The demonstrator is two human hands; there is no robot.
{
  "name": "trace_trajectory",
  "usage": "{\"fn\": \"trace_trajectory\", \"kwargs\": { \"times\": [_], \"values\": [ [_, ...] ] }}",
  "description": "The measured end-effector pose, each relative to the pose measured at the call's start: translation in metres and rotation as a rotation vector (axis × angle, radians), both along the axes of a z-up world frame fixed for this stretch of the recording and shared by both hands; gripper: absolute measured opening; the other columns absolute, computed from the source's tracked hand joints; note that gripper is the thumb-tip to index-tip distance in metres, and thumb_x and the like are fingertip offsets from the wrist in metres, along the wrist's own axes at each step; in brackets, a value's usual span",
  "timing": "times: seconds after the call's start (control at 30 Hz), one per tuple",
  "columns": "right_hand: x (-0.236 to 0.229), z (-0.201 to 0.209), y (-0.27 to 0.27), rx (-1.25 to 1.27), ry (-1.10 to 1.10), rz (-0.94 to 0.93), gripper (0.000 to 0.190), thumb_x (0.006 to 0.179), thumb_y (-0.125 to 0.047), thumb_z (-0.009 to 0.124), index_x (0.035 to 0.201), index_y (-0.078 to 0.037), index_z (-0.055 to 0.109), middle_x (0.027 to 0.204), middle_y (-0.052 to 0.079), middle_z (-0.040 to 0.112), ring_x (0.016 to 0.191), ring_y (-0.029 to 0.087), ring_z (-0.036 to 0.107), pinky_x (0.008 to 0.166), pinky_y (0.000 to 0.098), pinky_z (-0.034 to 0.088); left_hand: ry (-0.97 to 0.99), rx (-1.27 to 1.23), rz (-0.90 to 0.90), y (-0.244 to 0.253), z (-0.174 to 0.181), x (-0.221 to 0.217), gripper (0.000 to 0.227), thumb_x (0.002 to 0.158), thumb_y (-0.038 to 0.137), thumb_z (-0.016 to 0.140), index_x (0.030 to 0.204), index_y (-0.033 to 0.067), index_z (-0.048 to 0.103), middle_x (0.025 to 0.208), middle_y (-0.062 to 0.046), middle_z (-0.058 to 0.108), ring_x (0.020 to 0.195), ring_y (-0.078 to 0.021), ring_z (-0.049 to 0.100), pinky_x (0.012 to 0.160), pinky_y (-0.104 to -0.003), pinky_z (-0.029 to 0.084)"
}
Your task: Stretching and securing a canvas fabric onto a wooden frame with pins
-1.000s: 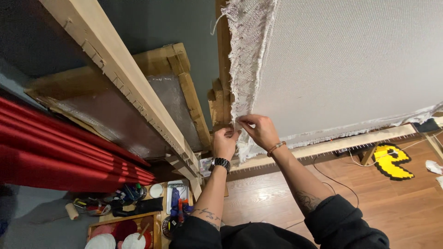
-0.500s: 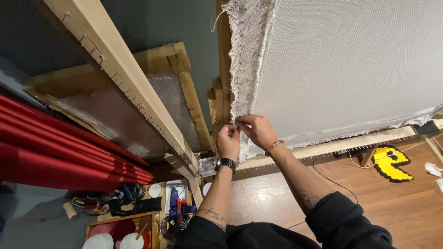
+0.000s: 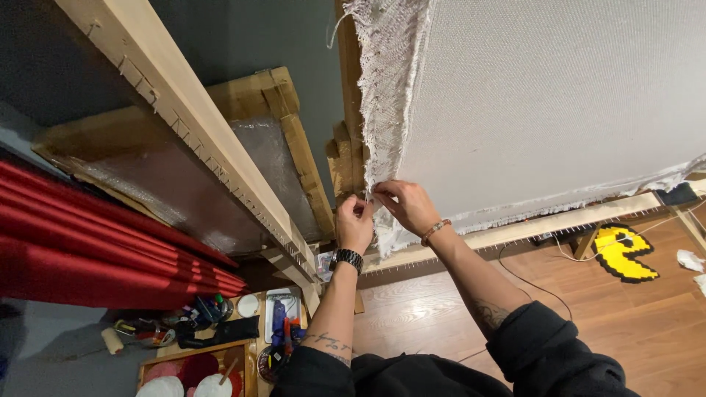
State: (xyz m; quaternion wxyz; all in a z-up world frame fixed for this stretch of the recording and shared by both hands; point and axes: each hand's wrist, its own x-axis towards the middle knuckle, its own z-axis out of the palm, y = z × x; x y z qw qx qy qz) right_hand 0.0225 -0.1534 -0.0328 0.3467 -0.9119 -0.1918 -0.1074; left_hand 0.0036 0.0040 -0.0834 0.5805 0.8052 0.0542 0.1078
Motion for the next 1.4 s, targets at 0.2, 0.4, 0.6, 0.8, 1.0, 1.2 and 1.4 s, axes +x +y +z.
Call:
{"fn": "trace_trajectory", "kwargs": {
  "times": [0.2, 0.4, 0.6, 0.8, 1.0, 1.2, 1.4],
  "values": [
    [-0.006, 0.001, -0.013, -0.040, 0.030, 0.029, 0.011, 0.096, -0.018, 0.073, 0.106, -0.015, 0.075, 0.093, 0.006, 0.080, 0.094, 0.029, 0.077, 0.084, 0.0403, 0.061, 0.049, 0.007, -0.003, 0.001, -0.012, 0.013, 0.014, 0.090, 0.012, 0.067, 0.076, 0.0079, 0.065, 0.074, -0.012, 0.071, 0.077, -0.0270, 0.073, 0.069, -0.036, 0.056],
    [0.013, -0.029, -0.022, -0.108, 0.067, -0.040, 0.014, 0.095, -0.029, 0.071, 0.104, -0.019, 0.076, 0.091, 0.003, 0.079, 0.092, 0.025, 0.077, 0.081, 0.0393, 0.061, 0.116, 0.058, 0.032, 0.000, -0.012, 0.020, 0.020, 0.088, 0.021, 0.077, 0.080, 0.0044, 0.069, 0.081, -0.015, 0.076, 0.083, -0.0288, 0.076, 0.071, -0.037, 0.057],
    [0.014, -0.028, -0.017, -0.168, 0.037, -0.028, 0.011, 0.096, -0.026, 0.071, 0.102, -0.019, 0.077, 0.088, 0.001, 0.080, 0.089, 0.023, 0.078, 0.079, 0.0370, 0.061, 0.228, 0.043, 0.094, -0.005, 0.026, -0.002, 0.022, 0.091, 0.032, 0.076, 0.088, 0.0108, 0.069, 0.091, -0.010, 0.077, 0.096, -0.0286, 0.074, 0.082, -0.039, 0.057],
    [0.018, -0.037, -0.029, -0.157, -0.003, 0.064, 0.014, 0.094, -0.022, 0.071, 0.108, -0.021, 0.075, 0.092, 0.004, 0.079, 0.093, 0.026, 0.077, 0.079, 0.0406, 0.062, 0.246, 0.079, 0.141, -0.022, 0.025, -0.016, 0.027, 0.086, 0.036, 0.078, 0.080, 0.0104, 0.077, 0.081, -0.011, 0.079, 0.091, -0.0398, 0.075, 0.080, -0.048, 0.057],
    [0.015, -0.029, -0.031, -0.079, -0.037, 0.101, 0.012, 0.095, -0.023, 0.072, 0.107, -0.024, 0.075, 0.091, 0.001, 0.079, 0.092, 0.023, 0.077, 0.078, 0.0379, 0.062, 0.232, -0.020, 0.237, -0.036, -0.028, -0.004, 0.015, 0.080, 0.030, 0.080, 0.072, 0.0172, 0.077, 0.067, 0.001, 0.075, 0.074, -0.0205, 0.074, 0.071, -0.031, 0.054],
    [0.005, -0.008, -0.027, 0.003, -0.033, 0.165, 0.017, 0.096, -0.014, 0.069, 0.111, -0.018, 0.077, 0.092, 0.009, 0.080, 0.091, 0.030, 0.077, 0.077, 0.0420, 0.062, 0.223, -0.059, 0.297, -0.042, -0.038, 0.000, 0.019, 0.081, 0.023, 0.080, 0.065, 0.0153, 0.075, 0.051, -0.001, 0.066, 0.056, -0.0149, 0.060, 0.059, -0.029, 0.047],
    [0.005, -0.027, -0.023, 0.008, -0.043, 0.129, 0.018, 0.097, -0.014, 0.069, 0.112, -0.019, 0.078, 0.094, 0.005, 0.081, 0.091, 0.027, 0.078, 0.079, 0.0391, 0.061, 0.244, -0.001, 0.233, -0.036, -0.006, -0.007, 0.027, 0.077, 0.029, 0.084, 0.086, 0.0039, 0.082, 0.060, -0.017, 0.069, 0.068, -0.0322, 0.072, 0.063, -0.038, 0.052]
  ]
}}
